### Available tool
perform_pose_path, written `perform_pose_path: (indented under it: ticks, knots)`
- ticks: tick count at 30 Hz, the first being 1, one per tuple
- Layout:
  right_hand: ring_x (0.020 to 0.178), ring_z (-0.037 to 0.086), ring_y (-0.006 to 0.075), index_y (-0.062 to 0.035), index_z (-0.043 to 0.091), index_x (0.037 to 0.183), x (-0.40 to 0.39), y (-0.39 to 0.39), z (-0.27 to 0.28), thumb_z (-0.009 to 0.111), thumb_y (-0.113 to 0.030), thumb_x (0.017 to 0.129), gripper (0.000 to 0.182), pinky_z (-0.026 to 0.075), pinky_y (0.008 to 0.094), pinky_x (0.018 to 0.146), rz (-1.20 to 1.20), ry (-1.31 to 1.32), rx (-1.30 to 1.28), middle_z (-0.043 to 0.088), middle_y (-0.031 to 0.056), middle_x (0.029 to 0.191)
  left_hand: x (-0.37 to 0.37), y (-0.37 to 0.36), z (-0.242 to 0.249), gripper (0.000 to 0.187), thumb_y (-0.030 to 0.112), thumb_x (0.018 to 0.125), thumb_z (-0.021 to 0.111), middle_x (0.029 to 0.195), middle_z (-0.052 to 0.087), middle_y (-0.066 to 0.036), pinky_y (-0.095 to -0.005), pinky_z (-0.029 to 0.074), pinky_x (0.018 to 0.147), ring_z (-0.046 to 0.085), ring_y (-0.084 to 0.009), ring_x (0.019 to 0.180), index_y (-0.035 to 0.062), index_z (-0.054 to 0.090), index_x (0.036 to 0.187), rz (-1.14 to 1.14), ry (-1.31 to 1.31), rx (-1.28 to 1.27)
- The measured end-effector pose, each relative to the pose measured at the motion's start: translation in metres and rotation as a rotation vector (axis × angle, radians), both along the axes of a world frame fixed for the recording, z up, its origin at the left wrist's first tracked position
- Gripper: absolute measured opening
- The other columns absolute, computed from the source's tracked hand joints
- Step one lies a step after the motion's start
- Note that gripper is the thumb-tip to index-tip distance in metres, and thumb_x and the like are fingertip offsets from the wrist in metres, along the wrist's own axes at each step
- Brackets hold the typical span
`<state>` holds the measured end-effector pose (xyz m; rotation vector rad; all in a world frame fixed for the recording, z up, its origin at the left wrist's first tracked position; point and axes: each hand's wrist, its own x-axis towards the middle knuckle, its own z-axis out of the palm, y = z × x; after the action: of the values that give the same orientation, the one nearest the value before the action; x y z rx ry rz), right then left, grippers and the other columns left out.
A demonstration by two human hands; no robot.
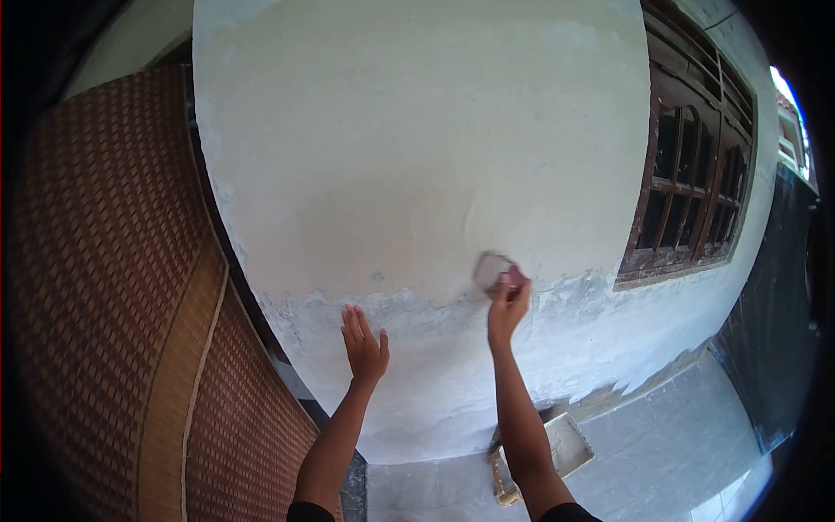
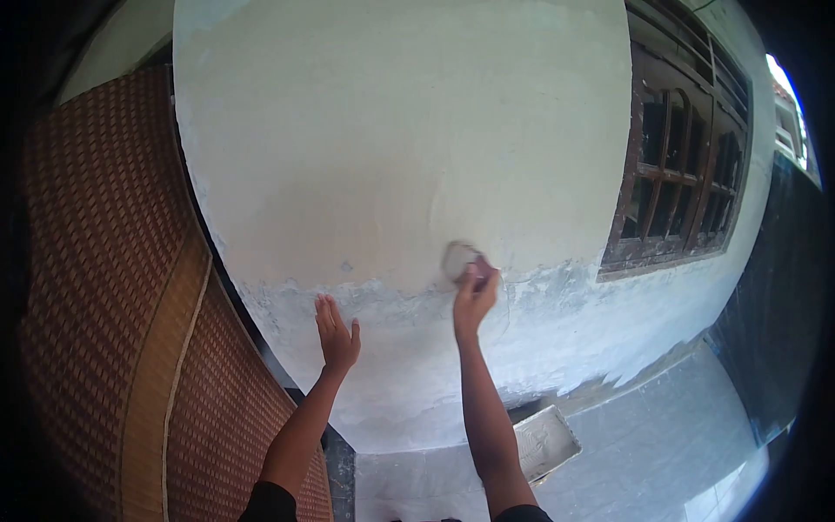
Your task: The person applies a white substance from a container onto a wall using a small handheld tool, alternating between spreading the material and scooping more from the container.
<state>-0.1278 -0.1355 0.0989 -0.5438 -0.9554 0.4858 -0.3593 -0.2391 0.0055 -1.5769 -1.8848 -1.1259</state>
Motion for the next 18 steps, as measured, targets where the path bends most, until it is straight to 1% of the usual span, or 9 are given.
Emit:
perform_pose_path:
  ticks: [2,4,7,10,12,13,14,16,18]
  knots:
    - [0.075,0.057,0.0133,-0.0020,0.061,0.100,-0.026,-0.003,-0.016,0.057,-0.014,0.094,0.014,0.047,0.0300,0.064,0.083,-0.364,0.041,0.062,0.0067,0.090,0.004,0.005,-0.001,0.079,0.021,0.090,0.054,0.152,0.007,-0.029,-0.0536,0.011,0.113,0.006,-0.0438,0.142,-0.0069,0.006,0.147,0.025,0.000,0.025]
    - [0.083,0.055,0.0276,-0.0050,0.060,0.102,-0.052,-0.025,-0.009,0.058,-0.009,0.088,0.015,0.039,0.0401,0.074,-0.021,-0.723,0.267,0.057,0.0122,0.087,0.010,0.009,-0.002,0.077,0.022,0.090,0.053,0.152,0.010,-0.028,-0.0532,0.012,0.113,0.009,-0.0428,0.142,-0.0066,0.009,0.147,0.050,-0.008,0.049]
    - [0.092,0.053,0.0311,-0.0083,0.061,0.103,-0.062,-0.011,-0.011,0.059,-0.008,0.085,0.019,0.034,0.0441,0.080,-0.060,-0.754,0.208,0.059,0.0114,0.093,0.010,0.010,-0.003,0.075,0.024,0.090,0.051,0.152,0.013,-0.027,-0.0528,0.013,0.113,0.011,-0.0418,0.142,-0.0064,0.012,0.147,0.073,-0.010,0.070]
    - [0.072,0.059,0.0245,-0.0005,0.058,0.099,-0.028,0.003,0.005,0.059,-0.010,0.089,0.014,0.045,0.0377,0.066,-0.033,-0.231,0.048,0.062,0.0125,0.081,0.005,0.005,-0.002,0.076,0.024,0.090,0.051,0.152,0.013,-0.027,-0.0528,0.013,0.113,0.011,-0.0418,0.142,-0.0069,0.012,0.146,0.056,-0.006,0.057]
    - [0.067,0.059,0.0201,0.0007,0.059,0.096,-0.015,-0.014,0.016,0.059,-0.015,0.092,0.017,0.047,0.0331,0.060,-0.015,-0.031,-0.022,0.061,0.0103,0.077,0.005,0.003,-0.002,0.076,0.025,0.090,0.051,0.152,0.013,-0.027,-0.0528,0.013,0.113,0.011,-0.0418,0.142,-0.0072,0.012,0.146,0.043,-0.013,0.045]
    - [0.063,0.058,0.0171,0.0007,0.058,0.097,-0.018,-0.005,0.003,0.059,-0.017,0.093,0.018,0.046,0.0307,0.056,-0.040,-0.198,-0.023,0.061,0.0098,0.075,0.006,0.004,-0.003,0.076,0.025,0.090,0.051,0.152,0.013,-0.027,-0.0528,0.013,0.113,0.011,-0.0418,0.142,-0.0072,0.012,0.146,0.052,-0.015,0.042]
    - [0.070,0.058,0.0207,-0.0024,0.059,0.100,-0.031,-0.011,-0.003,0.059,-0.015,0.092,0.015,0.044,0.0360,0.064,0.195,-0.202,-0.015,0.061,0.0099,0.079,0.007,0.005,-0.003,0.076,0.024,0.090,0.051,0.152,0.013,-0.027,-0.0527,0.013,0.113,0.010,-0.0417,0.142,-0.0071,0.012,0.146,0.057,-0.013,0.037]
    - [0.081,0.057,0.0261,-0.0057,0.060,0.101,-0.048,-0.024,-0.002,0.059,-0.013,0.090,0.013,0.040,0.0415,0.075,0.043,-0.647,0.204,0.061,0.0108,0.086,0.010,0.009,-0.005,0.076,0.024,0.090,0.051,0.152,0.013,-0.027,-0.0528,0.013,0.113,0.010,-0.0416,0.142,-0.0069,0.012,0.146,0.072,-0.019,0.050]
    - [0.086,0.055,0.0283,-0.0066,0.060,0.101,-0.049,-0.020,-0.007,0.059,-0.012,0.089,0.013,0.037,0.0431,0.079,-0.010,-0.706,0.201,0.061,0.0113,0.088,0.013,0.012,-0.006,0.075,0.024,0.090,0.051,0.152,0.013,-0.027,-0.0529,0.013,0.113,0.010,-0.0416,0.142,-0.0068,0.012,0.147,0.083,-0.020,0.065]
